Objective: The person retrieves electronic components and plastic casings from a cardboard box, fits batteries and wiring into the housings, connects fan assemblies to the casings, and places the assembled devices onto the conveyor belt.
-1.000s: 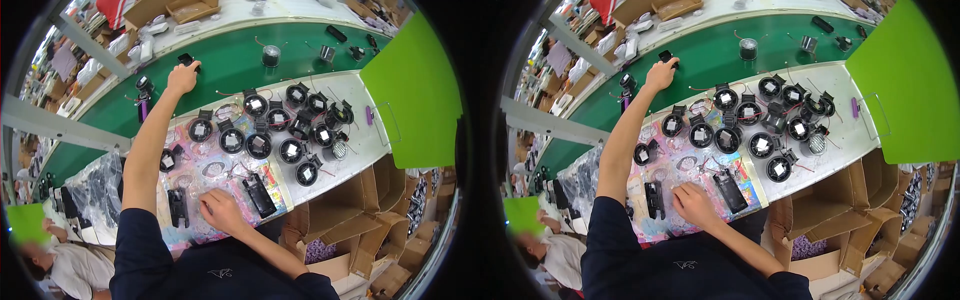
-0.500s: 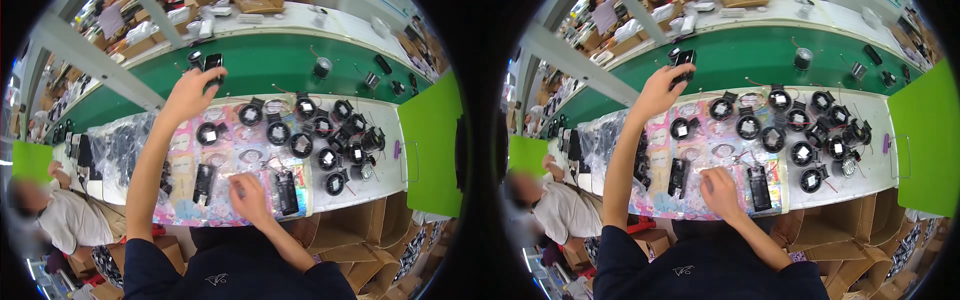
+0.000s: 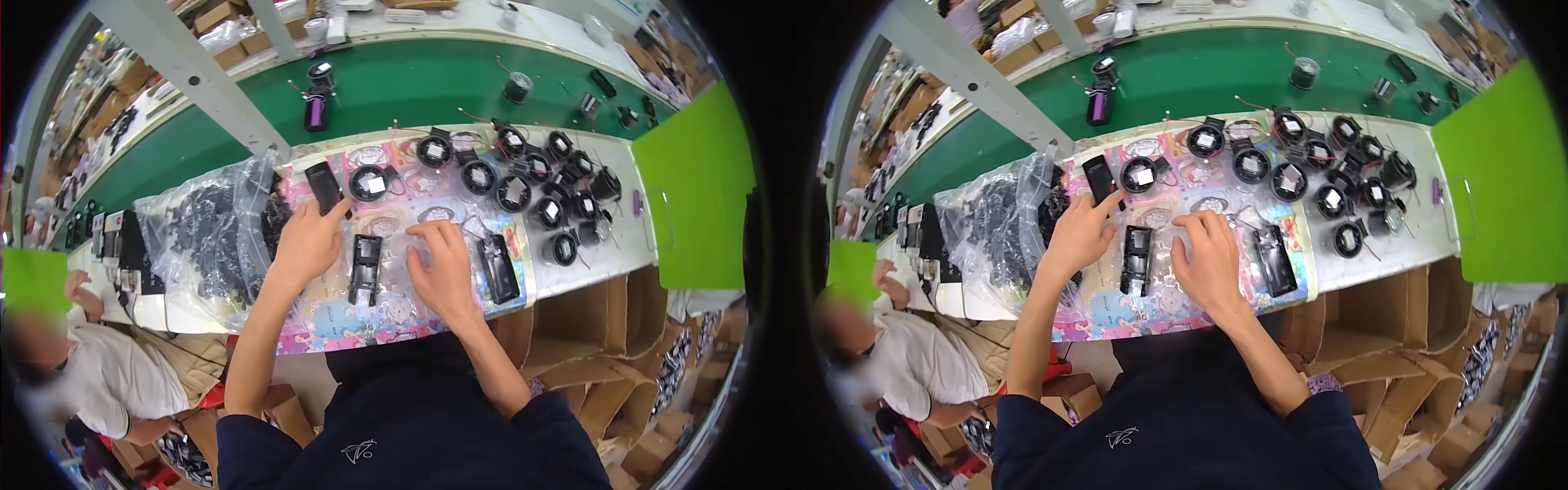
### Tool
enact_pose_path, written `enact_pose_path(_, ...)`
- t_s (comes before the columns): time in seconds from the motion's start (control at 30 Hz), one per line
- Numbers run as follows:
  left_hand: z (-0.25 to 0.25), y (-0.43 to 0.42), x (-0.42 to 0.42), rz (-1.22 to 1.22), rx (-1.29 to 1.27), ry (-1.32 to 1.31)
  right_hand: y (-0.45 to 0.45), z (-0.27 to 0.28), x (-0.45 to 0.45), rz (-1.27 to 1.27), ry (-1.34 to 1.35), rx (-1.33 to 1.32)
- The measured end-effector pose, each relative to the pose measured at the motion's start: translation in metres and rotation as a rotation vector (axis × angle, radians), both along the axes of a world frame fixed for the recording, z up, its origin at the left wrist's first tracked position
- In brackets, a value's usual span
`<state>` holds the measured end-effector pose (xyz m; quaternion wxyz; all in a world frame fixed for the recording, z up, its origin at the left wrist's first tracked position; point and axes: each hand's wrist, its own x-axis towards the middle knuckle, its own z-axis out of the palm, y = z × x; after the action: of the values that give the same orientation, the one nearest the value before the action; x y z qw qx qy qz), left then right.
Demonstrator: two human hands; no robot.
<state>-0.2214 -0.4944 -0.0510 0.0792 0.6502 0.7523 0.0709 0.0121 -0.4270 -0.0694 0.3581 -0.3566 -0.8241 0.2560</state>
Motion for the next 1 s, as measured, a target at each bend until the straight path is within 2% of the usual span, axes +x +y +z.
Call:
enact_pose_path(0.23, 0.016, -0.015, 0.012, -0.015, 0.040, 0.011, 0.004, 0.001, 0.036, -0.201, -0.255, 0.160)
enact_pose_path(0.33, 0.013, -0.038, 0.030, 0.094, 0.186, -0.214, 0.000, -0.003, 0.033, -0.061, -0.087, 0.074)
enact_pose_path(0.43, 0.011, -0.064, 0.054, 0.192, 0.168, -0.438, -0.012, 0.008, 0.005, 0.178, -0.008, 0.049)
enact_pose_path(0.63, -0.008, -0.083, 0.079, 0.160, 0.065, -0.623, -0.021, -0.015, -0.045, 0.187, -0.235, 0.139)
enact_pose_path(0.7, -0.015, -0.079, 0.087, 0.183, 0.099, -0.700, -0.023, -0.009, -0.043, 0.155, -0.100, 0.004)
enact_pose_path(0.8, -0.012, -0.070, 0.097, 0.082, 0.152, -0.793, -0.019, -0.003, -0.023, 0.099, 0.060, -0.144)
enact_pose_path(0.83, -0.002, -0.064, 0.101, 0.100, 0.115, -0.736, -0.016, 0.004, -0.013, 0.080, 0.101, -0.210)
enact_pose_path(0.93, -0.003, -0.038, 0.095, 0.123, 0.345, -0.576, -0.005, 0.015, 0.022, 0.046, 0.177, -0.384)
enact_pose_path(0.97, 0.000, -0.022, 0.089, 0.085, 0.535, -0.351, -0.003, 0.015, 0.033, 0.029, 0.192, -0.398)
enact_pose_path(1.0, 0.008, -0.004, 0.082, 0.073, 0.593, -0.264, 0.000, -0.005, 0.041, 0.047, 0.356, -0.477)
